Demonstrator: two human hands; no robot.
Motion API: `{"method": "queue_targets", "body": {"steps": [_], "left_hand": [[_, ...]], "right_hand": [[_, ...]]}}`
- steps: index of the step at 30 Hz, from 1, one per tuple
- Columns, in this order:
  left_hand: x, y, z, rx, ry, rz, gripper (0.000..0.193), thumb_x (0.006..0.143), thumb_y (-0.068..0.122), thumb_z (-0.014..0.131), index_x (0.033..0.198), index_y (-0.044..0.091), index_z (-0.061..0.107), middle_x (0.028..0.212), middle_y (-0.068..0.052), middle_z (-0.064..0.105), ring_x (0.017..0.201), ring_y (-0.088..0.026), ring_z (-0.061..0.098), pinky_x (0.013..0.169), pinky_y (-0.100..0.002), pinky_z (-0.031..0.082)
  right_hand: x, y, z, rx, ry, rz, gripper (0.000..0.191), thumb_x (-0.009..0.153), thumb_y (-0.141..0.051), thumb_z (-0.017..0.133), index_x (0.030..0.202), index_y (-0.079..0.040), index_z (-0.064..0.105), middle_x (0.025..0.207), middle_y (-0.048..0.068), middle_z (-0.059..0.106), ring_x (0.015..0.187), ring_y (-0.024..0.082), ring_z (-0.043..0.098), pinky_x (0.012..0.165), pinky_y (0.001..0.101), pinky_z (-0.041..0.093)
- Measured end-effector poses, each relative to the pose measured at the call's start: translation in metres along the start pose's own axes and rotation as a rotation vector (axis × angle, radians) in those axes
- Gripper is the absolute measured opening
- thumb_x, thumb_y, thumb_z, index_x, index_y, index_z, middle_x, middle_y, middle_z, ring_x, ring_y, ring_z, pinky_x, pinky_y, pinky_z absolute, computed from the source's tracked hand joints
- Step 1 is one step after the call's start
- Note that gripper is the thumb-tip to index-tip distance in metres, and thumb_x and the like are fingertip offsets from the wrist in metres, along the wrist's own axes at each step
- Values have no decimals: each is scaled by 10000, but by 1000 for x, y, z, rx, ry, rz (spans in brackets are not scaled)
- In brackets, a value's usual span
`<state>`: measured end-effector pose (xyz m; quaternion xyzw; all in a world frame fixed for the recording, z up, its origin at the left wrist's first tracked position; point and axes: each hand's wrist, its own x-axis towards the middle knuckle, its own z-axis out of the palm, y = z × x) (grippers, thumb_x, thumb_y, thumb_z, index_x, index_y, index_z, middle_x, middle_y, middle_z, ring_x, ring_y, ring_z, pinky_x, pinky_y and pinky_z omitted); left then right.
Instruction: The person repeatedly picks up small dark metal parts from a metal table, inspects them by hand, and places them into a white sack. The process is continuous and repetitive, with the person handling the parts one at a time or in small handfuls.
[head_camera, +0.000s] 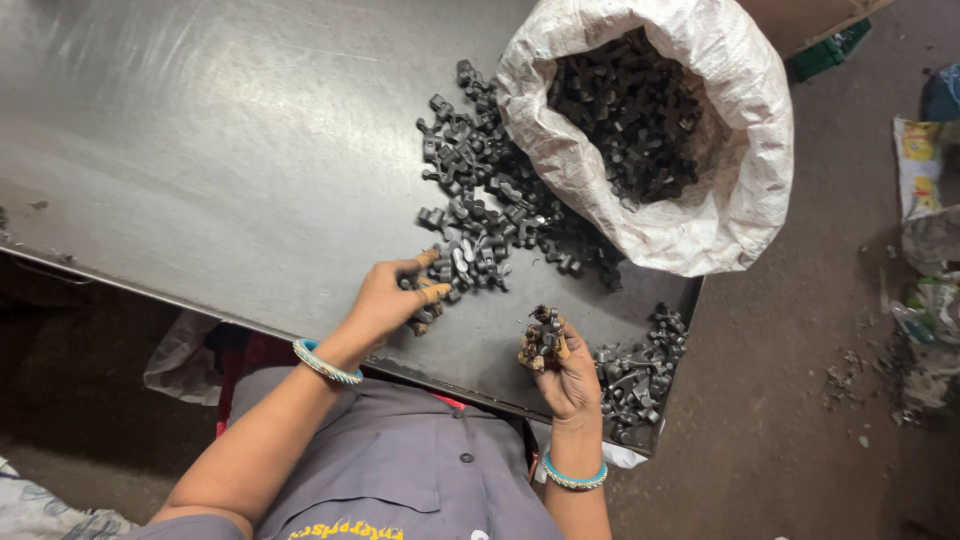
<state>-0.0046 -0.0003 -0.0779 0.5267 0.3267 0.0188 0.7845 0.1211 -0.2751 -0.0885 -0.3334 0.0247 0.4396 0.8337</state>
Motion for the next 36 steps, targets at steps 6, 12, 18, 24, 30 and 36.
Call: {"method": "queue_targets", "body": {"steps": [6, 12, 18, 24, 30, 36], "left_hand": [[-5, -15, 23, -57, -29, 0, 511, 844, 81, 773, 1334, -3, 656, 780, -51, 715, 600, -104, 653, 446, -275, 528], [-11, -25, 23, -268, -3, 118, 294, 916, 109, 752, 1167, -37, 708, 872, -70, 718, 713, -127, 702, 481, -274, 548], [-10, -25, 24, -629, -301, -161, 486, 971, 427, 587, 1171, -1, 701, 962, -124, 758, 763, -213, 748, 510, -345, 590], [-5, -20, 14, -762, -382, -200, 552, 965, 479, 584, 1250, 21, 698, 1076, -157, 772, 891, -258, 748, 641, -376, 607], [0, -13, -4, -750, -221, -190, 467, 931, 452, 646, 1144, 42, 714, 1027, -139, 760, 863, -244, 736, 621, -417, 603], [-2, -14, -7, -738, -218, -207, 451, 910, 447, 674, 1101, 46, 749, 1016, -148, 769, 831, -246, 729, 611, -414, 587]], "right_hand": [[-7, -5, -3, 21, -42, -4, 289, 1009, -85, 703, 1265, 41, 660, 1101, 210, 722, 914, 307, 706, 783, 403, 605], [-2, -4, 23, -364, 155, -43, 318, 964, -109, 678, 1249, 31, 655, 1066, 174, 734, 877, 243, 718, 686, 314, 566], [21, 12, 80, -842, 12, -233, 285, 989, -19, 676, 1266, 45, 689, 1183, 148, 739, 994, 215, 687, 788, 286, 542], [48, 12, 114, -1986, 40, -648, 593, 722, 73, 711, 1285, -113, 704, 1280, 126, 651, 1112, 349, 521, 1011, 414, 446], [46, 27, 99, -1957, 160, -651, 411, 728, 11, 791, 1119, -74, 698, 1088, 100, 680, 1053, 338, 567, 970, 426, 468], [30, 21, 53, -1508, 304, -552, 330, 763, 13, 840, 1035, -41, 661, 1029, 48, 744, 987, 204, 666, 903, 327, 546]]}}
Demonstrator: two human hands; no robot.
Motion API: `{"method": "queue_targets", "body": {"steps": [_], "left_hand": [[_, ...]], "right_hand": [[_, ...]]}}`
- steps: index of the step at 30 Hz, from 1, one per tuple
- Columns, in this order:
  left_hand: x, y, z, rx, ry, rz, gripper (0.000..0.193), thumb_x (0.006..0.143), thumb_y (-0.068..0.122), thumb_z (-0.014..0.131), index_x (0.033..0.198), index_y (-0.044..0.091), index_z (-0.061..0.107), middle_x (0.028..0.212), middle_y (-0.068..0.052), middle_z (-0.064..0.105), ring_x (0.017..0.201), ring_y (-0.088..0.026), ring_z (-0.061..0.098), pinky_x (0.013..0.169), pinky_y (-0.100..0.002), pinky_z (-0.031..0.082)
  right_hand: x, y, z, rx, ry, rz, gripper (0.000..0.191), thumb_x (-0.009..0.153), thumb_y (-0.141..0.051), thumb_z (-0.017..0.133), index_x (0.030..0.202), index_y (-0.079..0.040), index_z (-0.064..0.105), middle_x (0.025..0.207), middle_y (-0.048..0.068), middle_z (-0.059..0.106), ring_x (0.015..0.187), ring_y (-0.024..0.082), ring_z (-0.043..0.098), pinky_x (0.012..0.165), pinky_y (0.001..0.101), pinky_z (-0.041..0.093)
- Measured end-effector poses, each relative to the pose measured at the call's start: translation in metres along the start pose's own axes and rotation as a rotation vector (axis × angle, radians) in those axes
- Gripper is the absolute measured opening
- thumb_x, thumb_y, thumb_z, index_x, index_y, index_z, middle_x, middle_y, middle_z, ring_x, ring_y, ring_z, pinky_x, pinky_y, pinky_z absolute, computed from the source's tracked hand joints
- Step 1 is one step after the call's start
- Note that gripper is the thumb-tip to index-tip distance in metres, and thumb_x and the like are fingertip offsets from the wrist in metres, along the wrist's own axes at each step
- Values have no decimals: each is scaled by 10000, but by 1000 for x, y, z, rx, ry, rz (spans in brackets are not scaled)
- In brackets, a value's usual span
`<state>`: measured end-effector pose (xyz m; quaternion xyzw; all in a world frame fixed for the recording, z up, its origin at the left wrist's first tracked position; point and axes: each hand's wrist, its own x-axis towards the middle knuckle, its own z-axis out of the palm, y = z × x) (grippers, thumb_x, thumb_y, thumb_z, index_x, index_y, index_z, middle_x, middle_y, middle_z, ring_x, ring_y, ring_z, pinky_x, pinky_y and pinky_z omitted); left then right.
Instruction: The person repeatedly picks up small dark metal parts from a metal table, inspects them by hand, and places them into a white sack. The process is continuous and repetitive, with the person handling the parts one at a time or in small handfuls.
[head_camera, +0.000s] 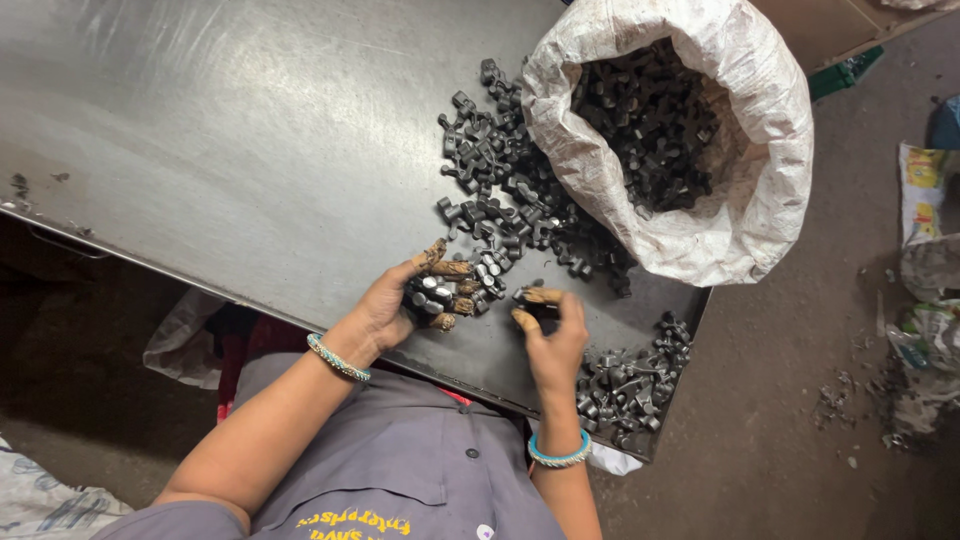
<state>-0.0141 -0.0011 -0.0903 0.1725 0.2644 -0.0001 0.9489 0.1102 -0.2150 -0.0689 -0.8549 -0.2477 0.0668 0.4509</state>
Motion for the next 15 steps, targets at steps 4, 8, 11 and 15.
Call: {"method": "queue_targets", "body": {"steps": [4, 8, 11, 15], "left_hand": [[2, -4, -1, -6, 30, -29, 448, 917, 450, 666, 1111, 51, 724, 1018, -142, 761, 855, -256, 735, 627, -433, 602], [4, -8, 0, 62, -116, -71, 562, 952, 498, 638, 1217, 8, 713, 1078, -166, 757, 892, -271, 733, 672, -408, 606], [5, -15, 5, 84, -194, -140, 616, 936, 513, 604, 1293, 15, 666, 1166, -157, 753, 948, -267, 743, 720, -410, 625], [7, -26, 16, 73, -242, -171, 641, 932, 505, 601, 1338, 10, 628, 1215, -143, 729, 994, -255, 738, 764, -427, 631]], "right_hand": [[-11, 27, -14, 575, -20, 77, 428, 811, 81, 809, 1157, -26, 581, 1149, 56, 669, 1089, 148, 639, 961, 298, 554], [-17, 38, -23, 982, -44, 135, 511, 836, 107, 793, 1271, -40, 570, 1277, 90, 637, 1168, 200, 631, 1025, 356, 551], [-18, 41, -27, 1230, -103, 314, 532, 831, 51, 776, 1321, -60, 603, 1293, 95, 644, 1140, 218, 649, 968, 359, 557], [-16, 44, -19, 1422, -203, 466, 454, 878, 28, 770, 1304, -69, 642, 1244, 91, 674, 1091, 227, 668, 949, 380, 560]]}}
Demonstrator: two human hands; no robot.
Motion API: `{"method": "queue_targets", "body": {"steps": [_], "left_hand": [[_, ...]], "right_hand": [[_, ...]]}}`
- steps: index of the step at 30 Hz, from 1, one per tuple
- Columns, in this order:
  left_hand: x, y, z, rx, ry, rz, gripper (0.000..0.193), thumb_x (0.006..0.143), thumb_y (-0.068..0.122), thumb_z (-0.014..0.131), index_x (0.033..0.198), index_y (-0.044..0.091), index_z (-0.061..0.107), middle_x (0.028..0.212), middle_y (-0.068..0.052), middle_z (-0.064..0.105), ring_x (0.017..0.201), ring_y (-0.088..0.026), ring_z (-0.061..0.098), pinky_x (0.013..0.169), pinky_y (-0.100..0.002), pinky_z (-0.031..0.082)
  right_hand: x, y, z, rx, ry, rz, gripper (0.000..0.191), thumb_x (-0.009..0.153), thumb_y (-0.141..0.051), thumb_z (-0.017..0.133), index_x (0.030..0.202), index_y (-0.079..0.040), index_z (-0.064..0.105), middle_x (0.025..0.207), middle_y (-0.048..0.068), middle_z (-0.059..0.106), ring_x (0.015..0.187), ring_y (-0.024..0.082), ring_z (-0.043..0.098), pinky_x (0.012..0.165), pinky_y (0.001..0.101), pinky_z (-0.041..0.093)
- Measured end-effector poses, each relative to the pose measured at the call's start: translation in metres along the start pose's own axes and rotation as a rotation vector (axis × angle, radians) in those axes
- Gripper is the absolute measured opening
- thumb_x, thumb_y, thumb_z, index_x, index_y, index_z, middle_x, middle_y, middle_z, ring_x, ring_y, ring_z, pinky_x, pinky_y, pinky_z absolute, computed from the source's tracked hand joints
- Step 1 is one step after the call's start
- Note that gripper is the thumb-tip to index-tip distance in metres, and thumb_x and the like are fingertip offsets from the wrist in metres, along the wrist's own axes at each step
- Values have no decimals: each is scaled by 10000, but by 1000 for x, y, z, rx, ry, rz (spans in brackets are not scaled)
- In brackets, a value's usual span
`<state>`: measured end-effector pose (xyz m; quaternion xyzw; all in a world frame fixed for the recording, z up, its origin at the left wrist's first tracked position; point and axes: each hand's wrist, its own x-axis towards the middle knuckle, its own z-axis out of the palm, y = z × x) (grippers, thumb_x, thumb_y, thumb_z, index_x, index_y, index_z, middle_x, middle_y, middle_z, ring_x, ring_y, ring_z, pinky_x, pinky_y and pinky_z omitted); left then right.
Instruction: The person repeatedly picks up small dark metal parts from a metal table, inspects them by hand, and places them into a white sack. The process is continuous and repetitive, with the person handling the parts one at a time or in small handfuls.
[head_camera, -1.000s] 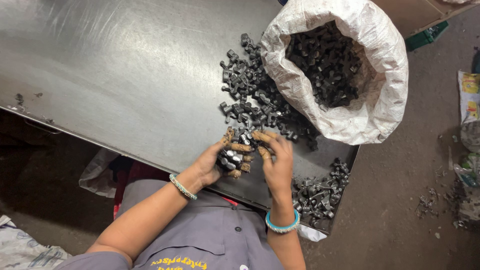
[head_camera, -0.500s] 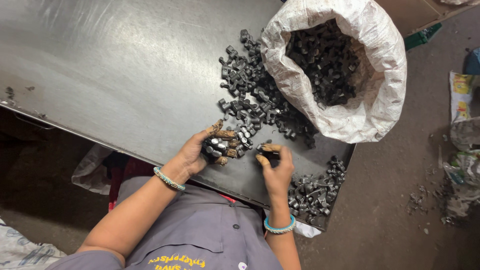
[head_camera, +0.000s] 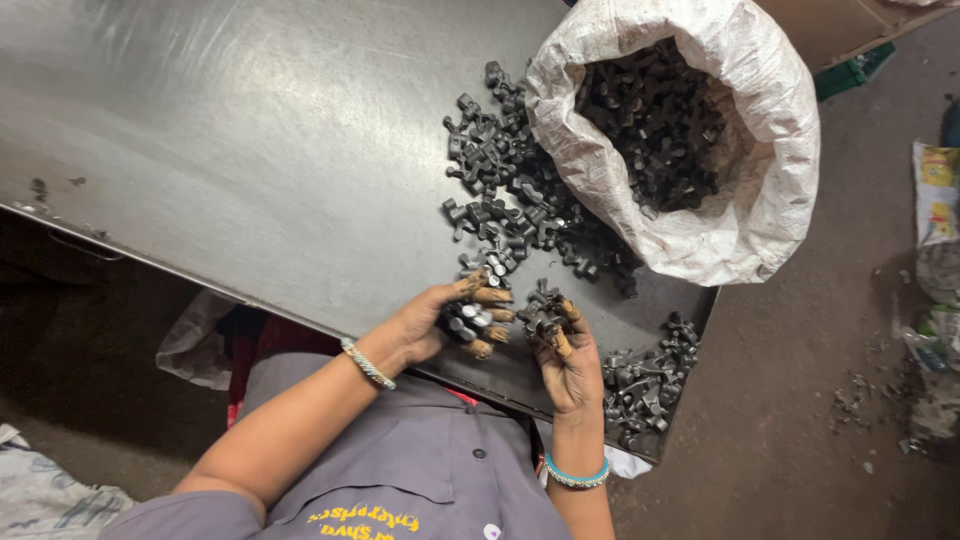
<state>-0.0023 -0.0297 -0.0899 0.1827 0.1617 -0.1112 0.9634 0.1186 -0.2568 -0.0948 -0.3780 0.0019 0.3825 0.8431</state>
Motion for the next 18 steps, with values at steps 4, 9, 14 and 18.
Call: {"method": "queue_targets", "body": {"steps": [4, 9, 14, 18], "left_hand": [[5, -1, 5, 7, 10, -33, 670, 947, 526, 605, 1331, -21, 642, 1162, -175, 740, 992, -264, 741, 776, -435, 624], [4, 0, 5, 29, 7, -48, 656, 935, 520, 601, 1311, -14, 661, 1141, -176, 756, 965, -273, 749, 766, -424, 627], [2, -1, 6, 3, 30, -58, 643, 942, 506, 604, 1317, -14, 662, 1183, -157, 745, 1001, -271, 744, 770, -422, 619], [2, -2, 6, 19, 49, -61, 648, 943, 510, 593, 1318, -14, 660, 1182, -162, 743, 1015, -277, 744, 776, -426, 626]], "right_hand": [[3, 7, 0, 119, 67, 41, 394, 892, 8, 758, 1266, -62, 656, 1206, 82, 704, 1075, 205, 686, 980, 357, 560], [1, 5, 3, 98, 28, 55, 368, 888, -40, 768, 1242, -77, 674, 1172, 69, 706, 1044, 206, 688, 915, 389, 573], [1, 6, 8, 44, 44, 52, 320, 896, -53, 761, 1200, -104, 675, 1165, 62, 716, 1035, 200, 689, 854, 375, 574], [1, 6, 9, 26, 50, 49, 294, 907, -61, 752, 1188, -102, 678, 1139, 68, 722, 1015, 206, 690, 802, 362, 567]]}}
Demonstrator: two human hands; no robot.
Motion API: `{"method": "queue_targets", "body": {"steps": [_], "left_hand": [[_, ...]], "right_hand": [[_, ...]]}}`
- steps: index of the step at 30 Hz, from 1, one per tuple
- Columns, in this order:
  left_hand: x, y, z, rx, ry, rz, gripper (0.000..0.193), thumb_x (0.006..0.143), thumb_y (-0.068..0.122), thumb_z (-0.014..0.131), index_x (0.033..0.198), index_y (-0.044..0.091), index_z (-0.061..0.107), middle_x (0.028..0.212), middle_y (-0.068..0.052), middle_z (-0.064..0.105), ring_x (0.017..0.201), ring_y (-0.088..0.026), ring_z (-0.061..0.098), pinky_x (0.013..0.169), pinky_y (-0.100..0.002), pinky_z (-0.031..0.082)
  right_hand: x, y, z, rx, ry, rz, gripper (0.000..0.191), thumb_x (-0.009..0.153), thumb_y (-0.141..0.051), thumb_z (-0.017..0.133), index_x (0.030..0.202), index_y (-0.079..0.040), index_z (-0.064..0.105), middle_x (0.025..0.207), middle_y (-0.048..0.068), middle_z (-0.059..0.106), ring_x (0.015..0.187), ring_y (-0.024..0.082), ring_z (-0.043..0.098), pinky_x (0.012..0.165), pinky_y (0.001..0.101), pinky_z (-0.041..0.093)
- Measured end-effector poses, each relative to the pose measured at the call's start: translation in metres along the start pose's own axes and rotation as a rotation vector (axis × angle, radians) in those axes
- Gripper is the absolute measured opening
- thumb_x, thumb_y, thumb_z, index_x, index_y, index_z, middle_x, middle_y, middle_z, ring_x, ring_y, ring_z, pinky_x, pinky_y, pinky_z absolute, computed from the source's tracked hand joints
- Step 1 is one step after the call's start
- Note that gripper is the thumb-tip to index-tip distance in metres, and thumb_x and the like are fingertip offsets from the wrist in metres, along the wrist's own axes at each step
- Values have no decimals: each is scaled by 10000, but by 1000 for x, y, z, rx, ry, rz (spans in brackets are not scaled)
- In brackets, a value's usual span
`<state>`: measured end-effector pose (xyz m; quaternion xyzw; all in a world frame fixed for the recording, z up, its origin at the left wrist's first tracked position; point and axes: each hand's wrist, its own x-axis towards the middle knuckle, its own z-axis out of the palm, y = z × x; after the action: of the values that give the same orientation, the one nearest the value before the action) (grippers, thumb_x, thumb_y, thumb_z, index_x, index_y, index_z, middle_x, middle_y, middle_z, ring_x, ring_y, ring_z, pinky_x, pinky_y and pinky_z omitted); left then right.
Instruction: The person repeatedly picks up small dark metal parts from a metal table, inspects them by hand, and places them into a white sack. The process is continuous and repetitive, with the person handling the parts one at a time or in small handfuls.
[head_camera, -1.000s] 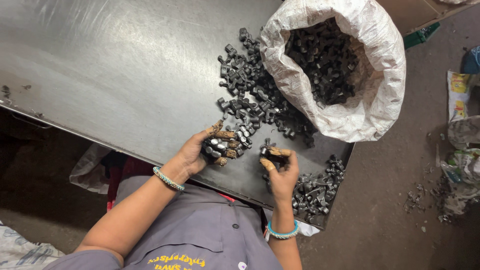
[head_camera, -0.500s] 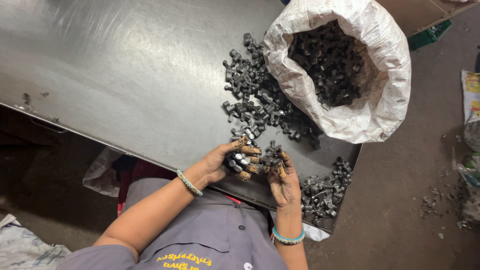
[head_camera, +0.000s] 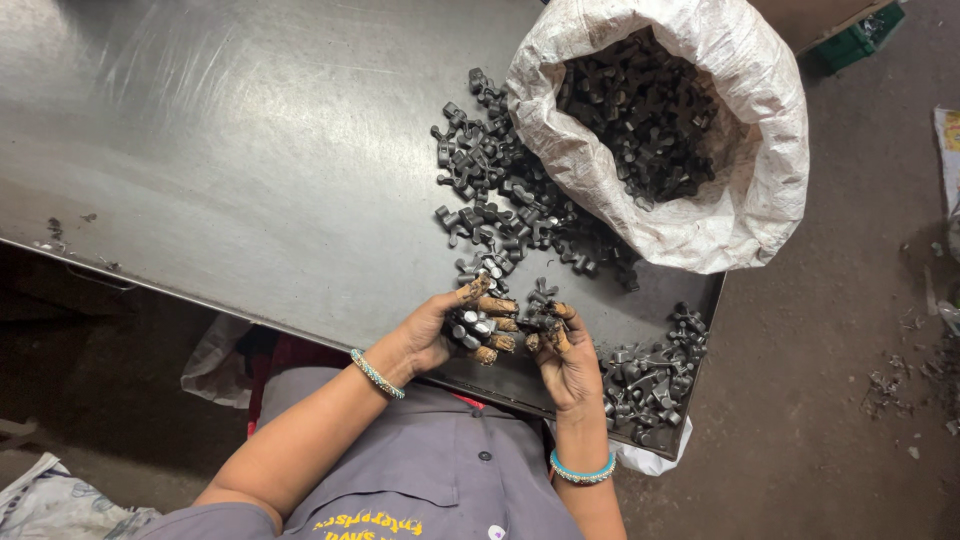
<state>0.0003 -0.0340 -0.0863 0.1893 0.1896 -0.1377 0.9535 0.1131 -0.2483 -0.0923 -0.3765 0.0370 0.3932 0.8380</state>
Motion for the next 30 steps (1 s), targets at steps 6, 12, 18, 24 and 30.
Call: {"method": "queue_targets", "body": {"steps": [6, 12, 18, 24, 30], "left_hand": [[1, -4, -4, 6, -58, 10, 654, 962, 508, 583, 1336, -25, 649, 1208, -186, 732, 1029, -306, 738, 775, -421, 624], [8, -7, 9, -3, -65, -34, 663, 947, 515, 572, 1334, -22, 622, 1227, -185, 724, 1006, -323, 738, 755, -420, 611], [40, 20, 55, 48, -13, 47, 677, 963, 579, 556, 1260, -23, 642, 1172, -202, 721, 978, -327, 736, 783, -434, 612], [132, 84, 122, -37, -116, 381, 700, 987, 592, 489, 1313, -23, 570, 1236, -206, 661, 1141, -348, 678, 1001, -519, 582], [183, 140, 174, 18, -131, 468, 699, 1026, 512, 531, 1497, 29, 345, 1430, -184, 395, 1343, -355, 564, 1138, -563, 561]], "right_hand": [[1, 2, -5, -57, 30, -20, 259, 929, -75, 725, 1183, -96, 681, 1104, 64, 728, 974, 195, 692, 736, 340, 560], [-9, -14, -17, -228, 131, -256, 202, 1001, -70, 695, 1201, -47, 690, 1048, 51, 707, 862, 166, 686, 643, 319, 561], [-31, -98, -15, -618, 458, -929, 172, 1023, 57, 683, 1193, 36, 665, 1142, 112, 714, 941, 145, 683, 805, 288, 587], [-60, -199, -31, -793, 835, -1358, 153, 999, 32, 722, 1137, 13, 659, 1036, 86, 705, 756, 126, 646, 580, 254, 532], [-28, -258, -76, -1068, 1233, -1156, 184, 952, -62, 810, 1097, -44, 699, 928, 42, 735, 723, 87, 661, 577, 223, 534]]}}
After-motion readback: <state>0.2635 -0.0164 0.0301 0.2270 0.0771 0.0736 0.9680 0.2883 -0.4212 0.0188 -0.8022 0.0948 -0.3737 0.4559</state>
